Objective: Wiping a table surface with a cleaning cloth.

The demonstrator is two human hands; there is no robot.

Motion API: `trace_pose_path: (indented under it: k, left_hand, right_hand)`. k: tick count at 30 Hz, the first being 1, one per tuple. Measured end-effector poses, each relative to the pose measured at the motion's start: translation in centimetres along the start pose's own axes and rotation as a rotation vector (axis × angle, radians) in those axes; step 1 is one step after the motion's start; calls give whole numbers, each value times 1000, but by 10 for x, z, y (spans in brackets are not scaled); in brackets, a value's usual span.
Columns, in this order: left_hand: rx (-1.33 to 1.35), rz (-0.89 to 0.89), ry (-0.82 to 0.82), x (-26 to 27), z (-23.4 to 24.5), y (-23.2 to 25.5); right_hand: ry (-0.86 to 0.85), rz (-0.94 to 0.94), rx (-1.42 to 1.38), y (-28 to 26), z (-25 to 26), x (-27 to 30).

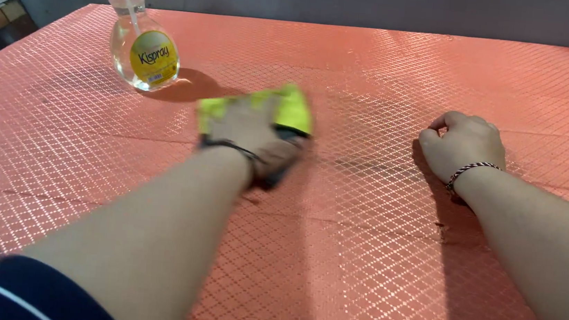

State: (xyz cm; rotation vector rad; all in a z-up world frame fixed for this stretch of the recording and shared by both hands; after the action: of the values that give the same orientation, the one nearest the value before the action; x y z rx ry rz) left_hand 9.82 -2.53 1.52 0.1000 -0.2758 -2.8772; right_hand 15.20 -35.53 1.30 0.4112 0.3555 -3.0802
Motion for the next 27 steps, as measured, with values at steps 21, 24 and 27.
trace_pose_path:
  k: [21, 24, 27]
  left_hand:
    - [19, 342, -1, 17, 1, -73]
    - [57, 344, -42, 35, 5, -50]
    - [57, 348, -57, 44, 10, -44]
  right_hand:
    - [-31, -6, 69, -3, -7, -5]
    - [-26, -20, 54, 0, -8, -5]
    - [-38, -19, 78, 0, -9, -3]
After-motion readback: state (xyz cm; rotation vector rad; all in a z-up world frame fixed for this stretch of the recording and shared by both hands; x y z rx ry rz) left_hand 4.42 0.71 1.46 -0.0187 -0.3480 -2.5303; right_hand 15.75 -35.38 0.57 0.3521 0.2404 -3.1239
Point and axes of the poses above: each hand's wrist, its own x-axis away from the middle knuckle, its own z-axis out of the back of the hand, y = z × x, the point moved 10 cm from there along -x, towards the middle knuckle, and after that the axes turned 9 degrees about z, right-handed, at the moved point
